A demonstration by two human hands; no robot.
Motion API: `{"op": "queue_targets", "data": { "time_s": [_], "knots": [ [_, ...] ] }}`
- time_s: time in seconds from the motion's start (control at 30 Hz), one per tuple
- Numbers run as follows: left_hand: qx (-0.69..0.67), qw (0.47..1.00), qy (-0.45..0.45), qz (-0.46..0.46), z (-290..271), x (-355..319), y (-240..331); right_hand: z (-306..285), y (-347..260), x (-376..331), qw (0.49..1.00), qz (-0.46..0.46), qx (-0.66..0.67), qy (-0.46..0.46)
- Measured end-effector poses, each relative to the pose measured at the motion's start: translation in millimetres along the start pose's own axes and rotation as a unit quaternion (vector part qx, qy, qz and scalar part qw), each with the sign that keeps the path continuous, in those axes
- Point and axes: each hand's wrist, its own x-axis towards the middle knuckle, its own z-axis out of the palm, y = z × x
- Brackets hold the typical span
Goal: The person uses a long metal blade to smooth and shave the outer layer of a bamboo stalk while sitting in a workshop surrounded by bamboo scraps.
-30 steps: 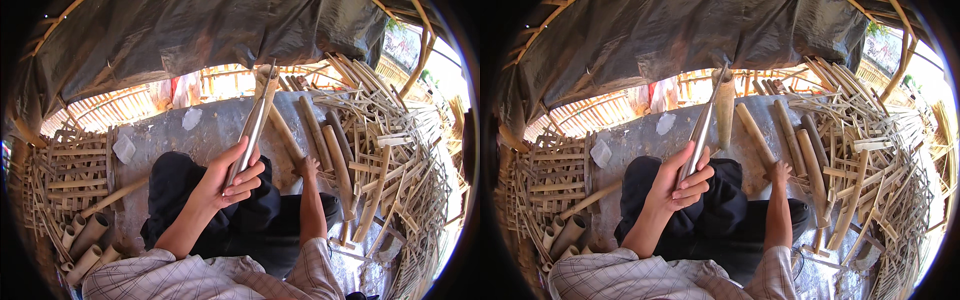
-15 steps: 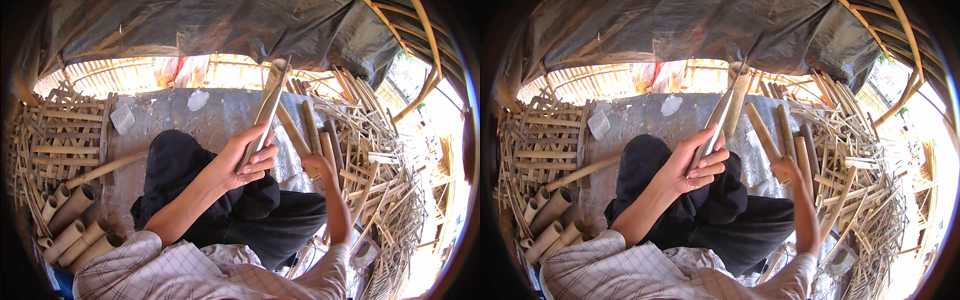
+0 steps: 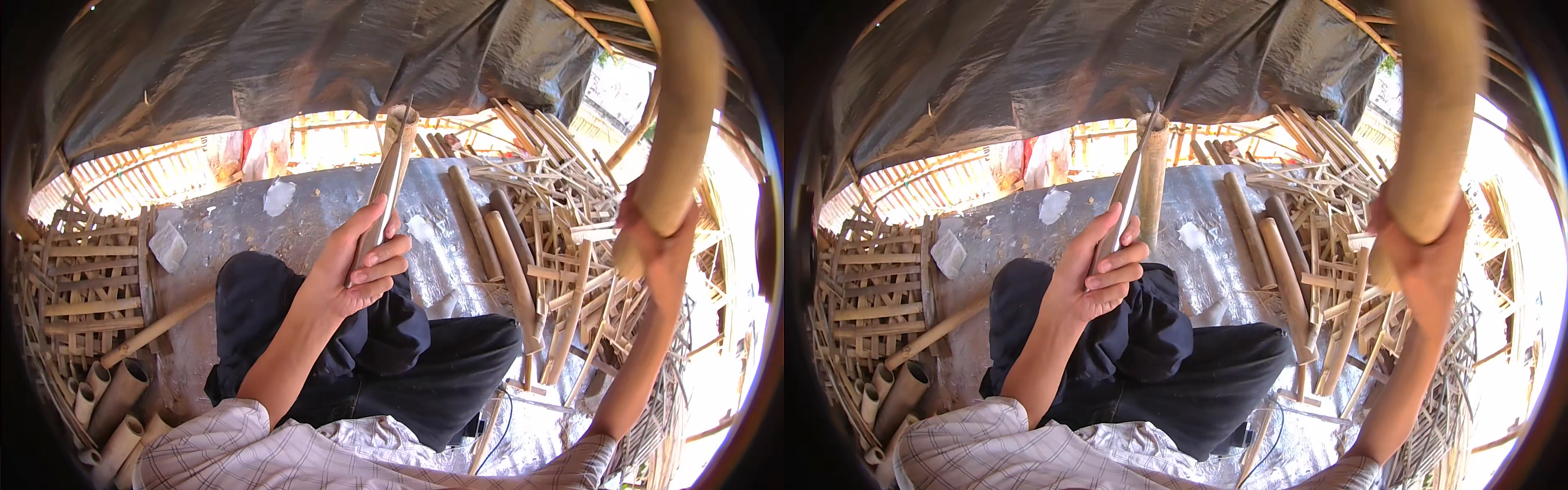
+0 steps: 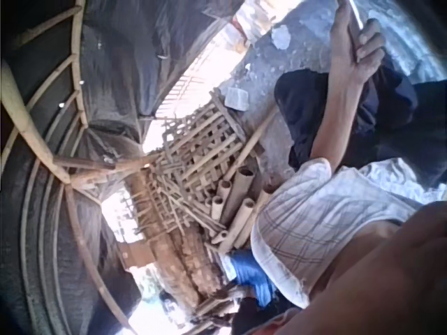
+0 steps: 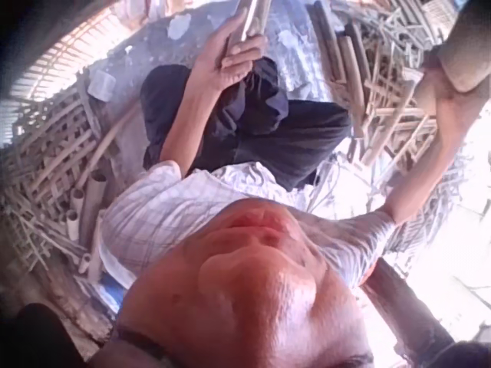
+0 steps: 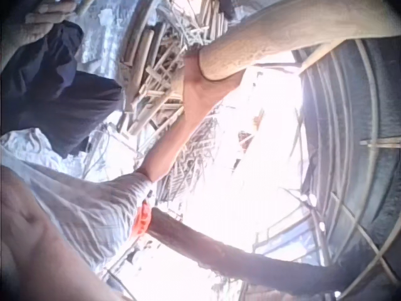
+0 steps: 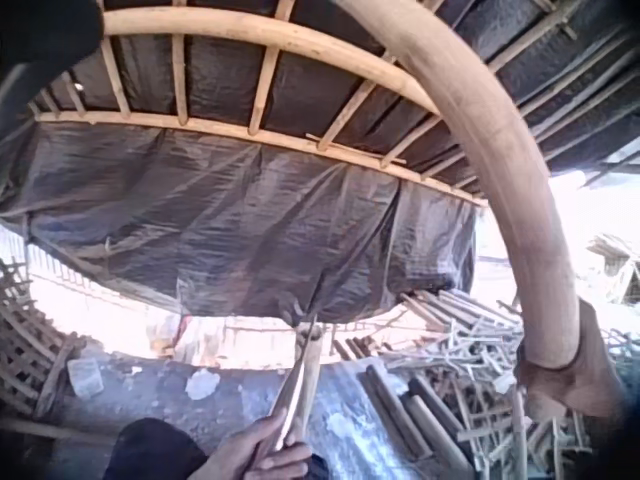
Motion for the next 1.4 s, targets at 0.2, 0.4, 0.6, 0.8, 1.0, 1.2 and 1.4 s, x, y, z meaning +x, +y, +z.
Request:
{"op": "queue_targets", "data": {
  "time_s": [0.2,0.4,0.6,0.8,1.0,1.2,1.4],
  "knots": [
    [0.002,0.999,0.046,-0.022,21.1,2.6,-9.5,39.2,11.9,-26.6,0.99,0.027,-0.135,0.002],
    [-0.024,0.998,0.05,0.007,9.6,-7.3,14.1,72.9,46.4,-60.1,0.935,0.165,-0.226,-0.22],
    [0.0,0.999,0.044,-0.014,8.8,1.7,3.7,53.5,36.4,-53.6,0.944,0.14,-0.226,-0.197],
    [0.006,0.998,0.056,-0.013,9.3,9.5,6.1,6.9,-18.2,3.2,0.963,-0.073,-0.237,0.102],
    [0.016,0.998,0.053,-0.029,11.0,12.9,9.5,11.9,3.1,-2.5,0.978,-0.049,-0.144,0.143],
    [0.041,0.996,0.085,0.002,-5.2,4.6,19.2,90.3,35.2,-48.9,0.938,0.137,-0.229,-0.223],
    [0.016,0.996,0.081,-0.021,-9.6,-3.3,30.4,77.7,11.5,-32.6,0.938,0.099,-0.27,-0.192]
  ]
}}
